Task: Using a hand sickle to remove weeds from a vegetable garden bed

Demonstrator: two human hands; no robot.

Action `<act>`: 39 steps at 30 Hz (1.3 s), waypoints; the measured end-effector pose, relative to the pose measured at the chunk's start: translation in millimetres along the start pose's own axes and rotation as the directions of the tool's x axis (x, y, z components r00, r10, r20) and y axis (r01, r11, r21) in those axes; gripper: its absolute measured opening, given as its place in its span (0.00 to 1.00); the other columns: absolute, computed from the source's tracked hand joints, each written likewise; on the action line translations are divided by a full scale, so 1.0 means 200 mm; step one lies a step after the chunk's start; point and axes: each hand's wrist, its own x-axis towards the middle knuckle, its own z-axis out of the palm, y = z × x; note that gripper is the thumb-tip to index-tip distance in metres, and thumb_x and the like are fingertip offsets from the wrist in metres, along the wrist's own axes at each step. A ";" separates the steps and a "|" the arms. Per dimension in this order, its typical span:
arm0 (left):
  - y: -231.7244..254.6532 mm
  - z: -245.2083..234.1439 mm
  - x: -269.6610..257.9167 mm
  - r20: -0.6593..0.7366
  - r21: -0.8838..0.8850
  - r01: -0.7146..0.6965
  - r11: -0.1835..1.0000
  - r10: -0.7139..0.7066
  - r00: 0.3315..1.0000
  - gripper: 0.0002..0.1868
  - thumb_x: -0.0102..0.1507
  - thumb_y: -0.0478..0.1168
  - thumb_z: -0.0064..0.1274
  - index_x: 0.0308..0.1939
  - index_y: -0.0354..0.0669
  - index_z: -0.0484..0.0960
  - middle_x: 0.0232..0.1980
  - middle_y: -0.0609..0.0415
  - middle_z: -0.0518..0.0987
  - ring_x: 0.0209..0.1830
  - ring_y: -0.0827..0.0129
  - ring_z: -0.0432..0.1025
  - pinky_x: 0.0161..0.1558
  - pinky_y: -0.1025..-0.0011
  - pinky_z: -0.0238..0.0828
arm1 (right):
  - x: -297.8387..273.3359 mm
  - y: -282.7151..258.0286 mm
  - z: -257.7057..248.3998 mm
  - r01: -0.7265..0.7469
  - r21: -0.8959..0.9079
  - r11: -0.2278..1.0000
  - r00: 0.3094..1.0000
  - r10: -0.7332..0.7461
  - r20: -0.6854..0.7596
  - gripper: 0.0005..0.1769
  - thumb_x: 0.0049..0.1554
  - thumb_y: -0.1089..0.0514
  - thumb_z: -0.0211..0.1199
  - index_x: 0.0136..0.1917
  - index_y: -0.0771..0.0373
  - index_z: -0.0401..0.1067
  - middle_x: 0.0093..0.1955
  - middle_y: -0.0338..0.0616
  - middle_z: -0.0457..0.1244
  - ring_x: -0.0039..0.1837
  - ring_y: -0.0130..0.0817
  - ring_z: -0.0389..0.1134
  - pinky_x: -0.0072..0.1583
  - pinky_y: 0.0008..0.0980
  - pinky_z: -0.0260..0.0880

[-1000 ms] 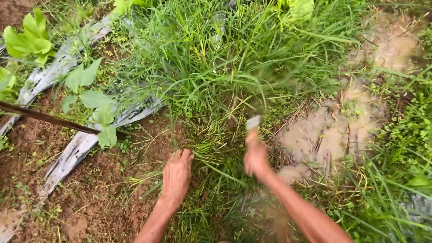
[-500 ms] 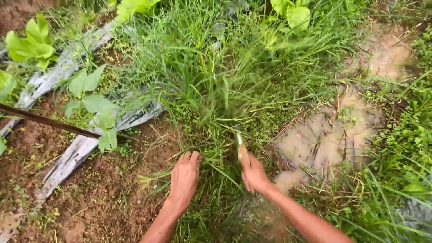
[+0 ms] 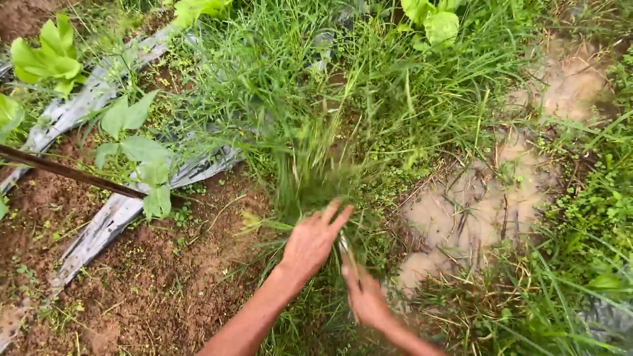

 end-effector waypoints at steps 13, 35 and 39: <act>-0.57 0.16 -0.11 -0.023 0.220 0.499 0.838 -0.507 0.861 0.10 0.68 0.34 0.47 0.50 0.51 0.81 0.43 0.57 0.82 0.37 0.72 0.77 0.34 0.76 0.76 | 0.18 -0.25 -0.08 0.158 0.245 0.957 0.948 -0.077 -0.310 0.31 0.73 0.41 0.27 0.48 0.63 0.64 0.20 0.37 0.56 0.19 0.29 0.58 0.22 0.23 0.60; -0.61 0.21 -0.63 -0.048 0.031 0.678 0.734 -0.676 0.735 0.19 0.63 0.26 0.44 0.53 0.48 0.81 0.43 0.55 0.81 0.30 0.72 0.70 0.27 0.77 0.71 | 0.13 -0.37 0.08 0.095 0.241 0.966 0.989 -0.063 -0.136 0.26 0.70 0.42 0.39 0.56 0.67 0.64 0.24 0.40 0.59 0.20 0.28 0.60 0.22 0.24 0.64; -0.64 0.16 -0.68 -0.065 0.020 0.713 0.701 -0.711 0.700 0.19 0.64 0.25 0.45 0.54 0.48 0.80 0.44 0.54 0.81 0.32 0.71 0.70 0.27 0.77 0.72 | 0.11 -0.13 0.10 0.002 0.091 0.996 0.996 0.006 -0.087 0.24 0.69 0.43 0.47 0.52 0.68 0.70 0.22 0.44 0.64 0.19 0.32 0.64 0.21 0.26 0.66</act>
